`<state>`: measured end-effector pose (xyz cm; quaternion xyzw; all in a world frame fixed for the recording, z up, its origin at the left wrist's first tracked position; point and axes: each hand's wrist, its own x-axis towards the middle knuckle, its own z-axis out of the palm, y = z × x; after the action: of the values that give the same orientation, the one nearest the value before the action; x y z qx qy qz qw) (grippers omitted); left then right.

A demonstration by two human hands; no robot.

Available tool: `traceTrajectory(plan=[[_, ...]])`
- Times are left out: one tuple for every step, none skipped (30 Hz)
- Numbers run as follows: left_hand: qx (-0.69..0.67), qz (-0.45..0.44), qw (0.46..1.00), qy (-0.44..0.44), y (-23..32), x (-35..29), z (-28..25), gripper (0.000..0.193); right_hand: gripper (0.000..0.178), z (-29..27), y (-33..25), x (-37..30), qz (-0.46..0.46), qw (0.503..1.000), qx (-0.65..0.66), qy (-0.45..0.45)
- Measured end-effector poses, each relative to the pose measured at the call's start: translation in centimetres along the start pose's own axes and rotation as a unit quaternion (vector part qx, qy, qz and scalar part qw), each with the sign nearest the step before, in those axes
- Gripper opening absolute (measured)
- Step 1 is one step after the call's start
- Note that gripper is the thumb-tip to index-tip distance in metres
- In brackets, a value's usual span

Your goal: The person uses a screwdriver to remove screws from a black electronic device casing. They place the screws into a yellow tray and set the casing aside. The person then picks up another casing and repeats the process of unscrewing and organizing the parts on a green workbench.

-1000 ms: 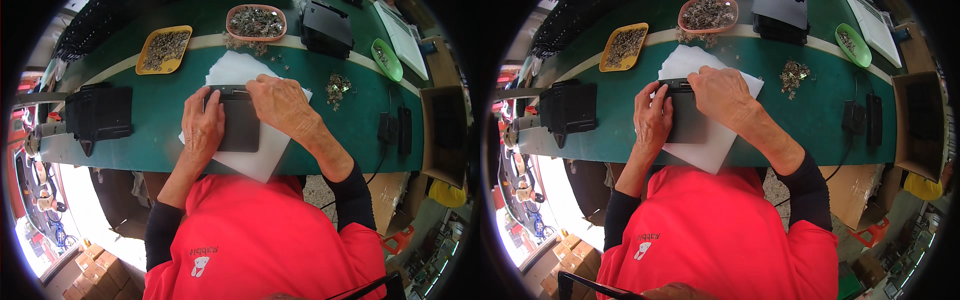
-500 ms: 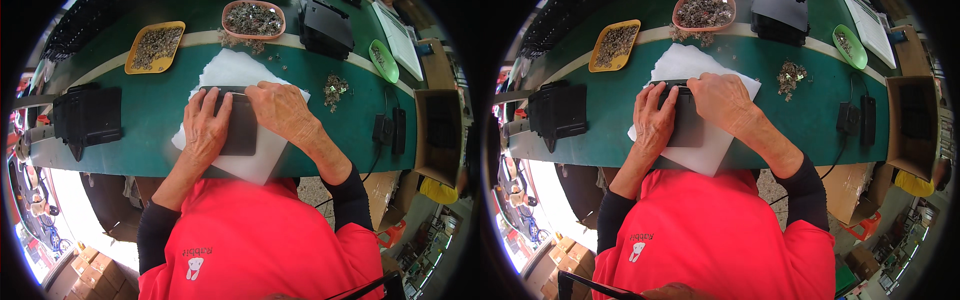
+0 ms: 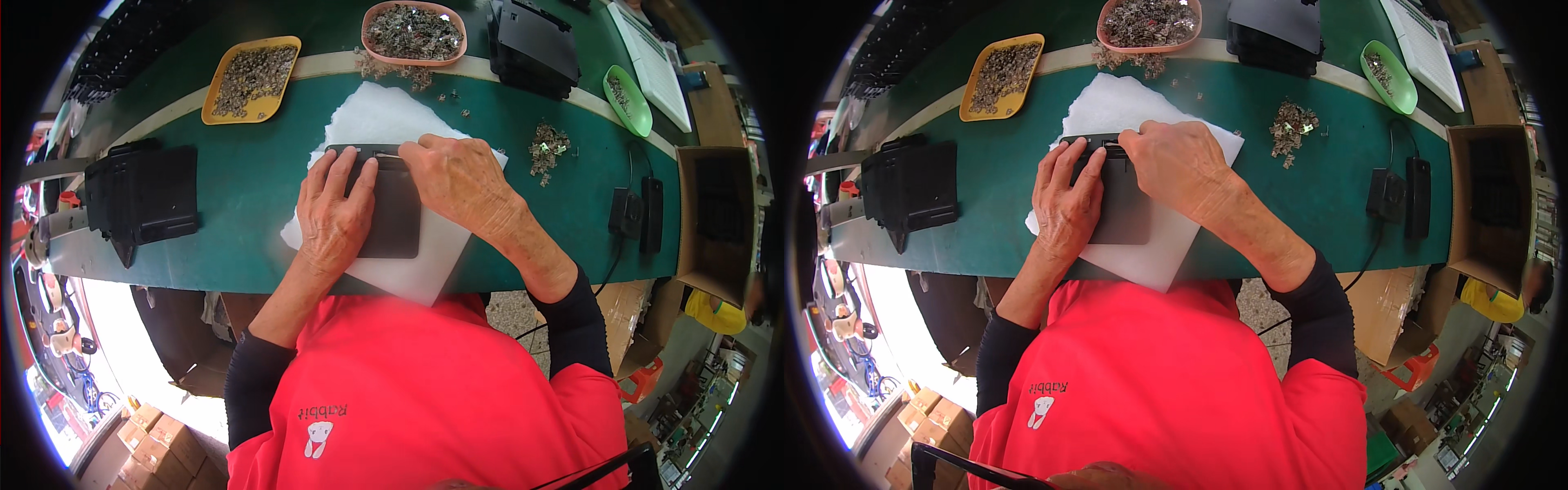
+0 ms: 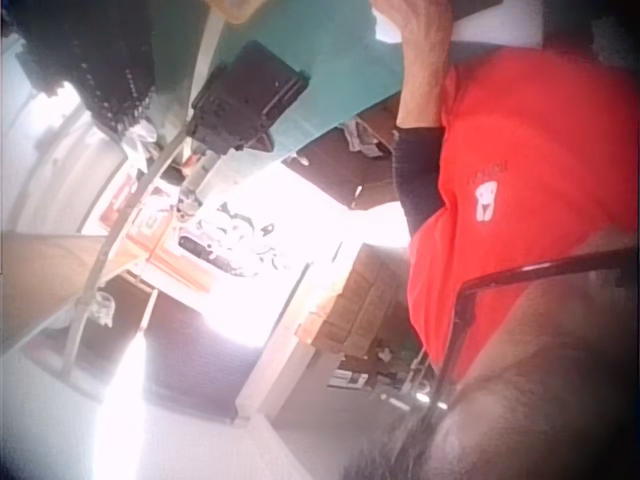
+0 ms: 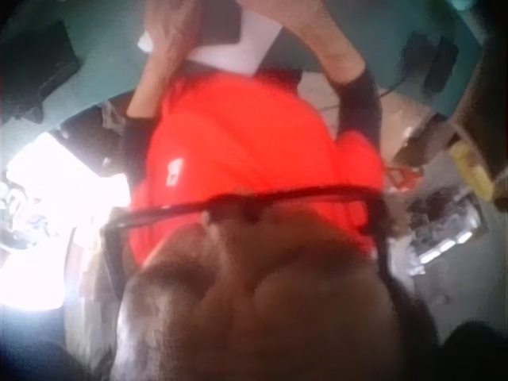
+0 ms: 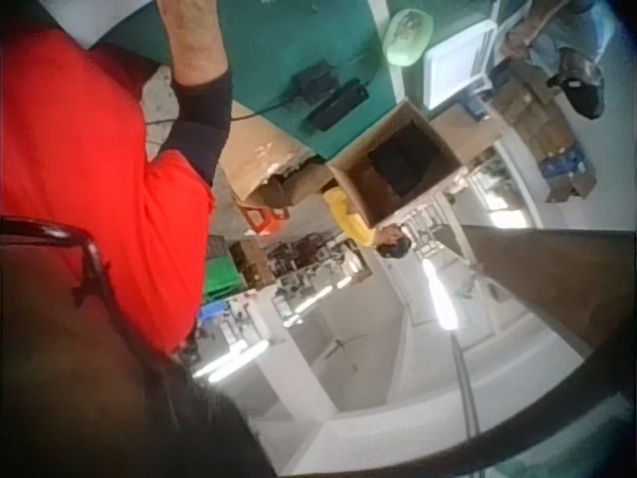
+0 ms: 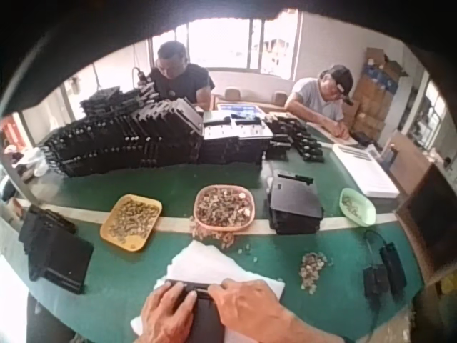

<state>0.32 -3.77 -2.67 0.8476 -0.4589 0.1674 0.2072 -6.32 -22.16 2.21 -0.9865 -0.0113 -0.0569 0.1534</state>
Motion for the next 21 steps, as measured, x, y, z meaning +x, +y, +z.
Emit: traceTrajectory(plan=[[-0.001, -0.001, 1.000, 0.002, 0.0, 0.0, 0.0, 0.047, 0.008, 0.0, -0.1, 0.0, 0.001, 1.000, -0.003, -0.003], [-0.003, -0.003, 1.000, 0.000, 0.0, 0.0, 0.0, 0.047, 0.011, -0.1, -0.1, 0.1, 0.002, 1.000, -0.006, -0.006], [-0.005, -0.005, 1.000, -0.002, 0.1, 0.1, 0.0, 0.046, 0.014, -0.2, -0.2, 0.1, 0.004, 1.000, -0.010, -0.009], [-0.006, -0.007, 1.000, -0.004, 0.1, 0.1, -0.1, 0.046, 0.014, -0.1, -0.3, 0.0, 0.001, 1.000, -0.008, -0.004], [-0.007, -0.008, 1.000, -0.004, 0.1, 0.1, -0.1, 0.046, 0.014, -0.1, -0.3, -0.1, -0.003, 1.000, -0.007, 0.002], [-0.007, -0.009, 1.000, -0.004, 0.1, 0.1, -0.1, 0.045, 0.014, -0.1, -0.4, -0.1, -0.007, 1.000, -0.005, 0.008], [-0.008, -0.010, 1.000, -0.004, 0.1, 0.1, -0.1, 0.045, 0.015, 0.0, -0.4, -0.1, -0.009, 1.000, -0.010, 0.002], [-0.008, -0.011, 1.000, -0.003, 0.1, 0.1, -0.1, 0.045, 0.017, 0.0, -0.3, -0.1, -0.010, 1.000, -0.015, -0.003], [-0.009, -0.012, 1.000, -0.003, 0.1, 0.2, 0.0, 0.045, 0.019, 0.1, -0.3, -0.1, -0.011, 1.000, -0.020, -0.008], [-0.009, -0.013, 1.000, -0.003, 0.1, 0.2, 0.0, 0.045, 0.020, 0.1, -0.4, -0.1, -0.011, 1.000, -0.026, -0.010], [-0.009, -0.013, 1.000, -0.003, 0.1, 0.2, 0.0, 0.045, 0.021, 0.0, -0.5, -0.1, -0.011, 0.999, -0.033, -0.011], [-0.009, -0.014, 1.000, -0.004, 0.1, 0.2, 0.0, 0.045, 0.022, 0.0, -0.5, -0.1, -0.011, 0.999, -0.039, -0.013], [-0.009, -0.014, 1.000, -0.005, 0.1, 0.2, 0.0, 0.045, 0.022, 0.0, -0.5, 0.0, -0.018, 0.999, -0.047, -0.012], [-0.012, -0.014, 1.000, -0.004, 0.1, 0.2, 0.0, 0.044, 0.022, -0.1, -0.6, 0.0, -0.026, 0.998, -0.055, -0.012], [-0.014, -0.013, 1.000, -0.004, 0.1, 0.2, 0.0, 0.043, 0.022, -0.1, -0.7, 0.1, -0.034, 0.997, -0.063, -0.012], [-0.016, -0.013, 1.000, -0.003, 0.1, 0.2, 0.0, 0.042, 0.022, -0.2, -0.8, 0.2, -0.043, 0.996, -0.077, -0.018], [-0.024, -0.012, 1.000, 0.007, -0.1, 0.1, 0.2, 0.041, 0.021, -0.3, -0.9, 0.4, -0.051, 0.994, -0.093, -0.025], [-0.032, -0.011, 0.999, 0.017, -0.3, -0.2, 0.4, 0.039, 0.020, -0.4, -1.0, 0.5, -0.058, 0.992, -0.108, -0.031], [-0.040, -0.010, 0.999, 0.027, -0.5, -0.3, 0.6, 0.038, 0.018, -0.6, -1.1, 0.7, -0.063, 0.991, -0.111, -0.039], [-0.038, -0.010, 0.999, 0.027, -0.4, -0.4, 0.6, 0.037, 0.017, -0.7, -1.2, 0.8, -0.069, 0.990, -0.112, -0.047], [-0.035, -0.009, 0.999, 0.026, -0.3, -0.4, 0.6, 0.036, 0.016, -0.8, -1.2, 1.0, -0.074, 0.989, -0.114, -0.055]])
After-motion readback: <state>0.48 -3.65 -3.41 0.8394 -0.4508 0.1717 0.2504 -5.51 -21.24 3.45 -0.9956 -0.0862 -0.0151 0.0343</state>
